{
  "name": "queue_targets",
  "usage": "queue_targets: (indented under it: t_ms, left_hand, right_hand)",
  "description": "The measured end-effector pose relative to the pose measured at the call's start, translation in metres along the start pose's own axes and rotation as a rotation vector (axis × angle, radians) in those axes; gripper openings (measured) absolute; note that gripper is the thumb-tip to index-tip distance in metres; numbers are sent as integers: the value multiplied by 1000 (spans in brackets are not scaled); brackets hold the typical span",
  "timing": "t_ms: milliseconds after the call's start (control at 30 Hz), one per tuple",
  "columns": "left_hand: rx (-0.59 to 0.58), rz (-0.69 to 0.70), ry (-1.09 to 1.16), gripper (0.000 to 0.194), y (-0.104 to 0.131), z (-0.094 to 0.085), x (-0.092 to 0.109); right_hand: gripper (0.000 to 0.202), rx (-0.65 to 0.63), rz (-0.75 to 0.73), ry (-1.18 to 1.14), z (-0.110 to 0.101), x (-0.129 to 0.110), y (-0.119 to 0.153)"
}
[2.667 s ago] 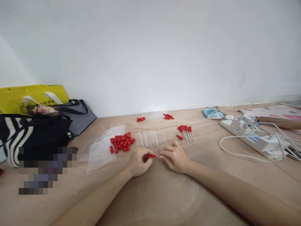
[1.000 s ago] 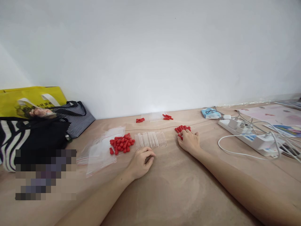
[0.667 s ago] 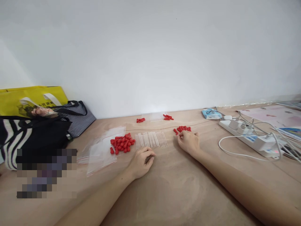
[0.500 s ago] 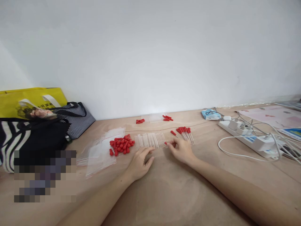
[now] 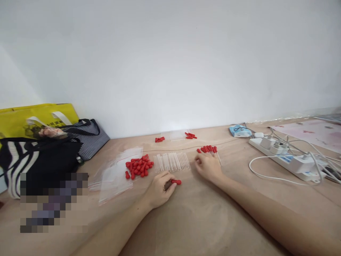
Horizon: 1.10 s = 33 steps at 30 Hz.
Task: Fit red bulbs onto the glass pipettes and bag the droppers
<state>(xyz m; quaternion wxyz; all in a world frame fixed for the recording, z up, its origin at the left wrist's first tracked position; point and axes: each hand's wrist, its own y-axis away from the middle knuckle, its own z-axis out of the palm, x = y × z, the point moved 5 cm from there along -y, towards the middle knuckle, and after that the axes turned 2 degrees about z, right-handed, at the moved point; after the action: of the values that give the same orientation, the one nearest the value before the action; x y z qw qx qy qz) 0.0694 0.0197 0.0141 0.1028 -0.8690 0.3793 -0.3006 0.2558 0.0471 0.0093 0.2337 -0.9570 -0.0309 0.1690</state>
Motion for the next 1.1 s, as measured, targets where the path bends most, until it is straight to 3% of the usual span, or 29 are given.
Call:
queue_targets:
  t_ms: [133,300,400,567,767,933,1100]
  left_hand:
    - [91,-25,-6,11,2,-4,0]
    - [197,-1,-37,16,4,-8,-2]
    - [189,30,-51,18,5,-6,-1]
    - [62,100,-41,17,4,2,4]
    - [19,111,-16,11,0,4,6]
    - [65,11,-72,6,0,2,-3]
    - [129,-5,-76,16,1,-1,-9]
  right_hand:
    - [16,-7,150,178,2,42,-14]
    - [24,-114,200,232,10,54,-16]
    - [30,-156,226,272,13,51,-20]
    - [39,-167,258,332,14,50,-26]
    - [27,-89,187,267,11,29,-29]
    - [27,-273,182,108,25,-4,-35]
    - [29,-376,215,126,38,-15,-44]
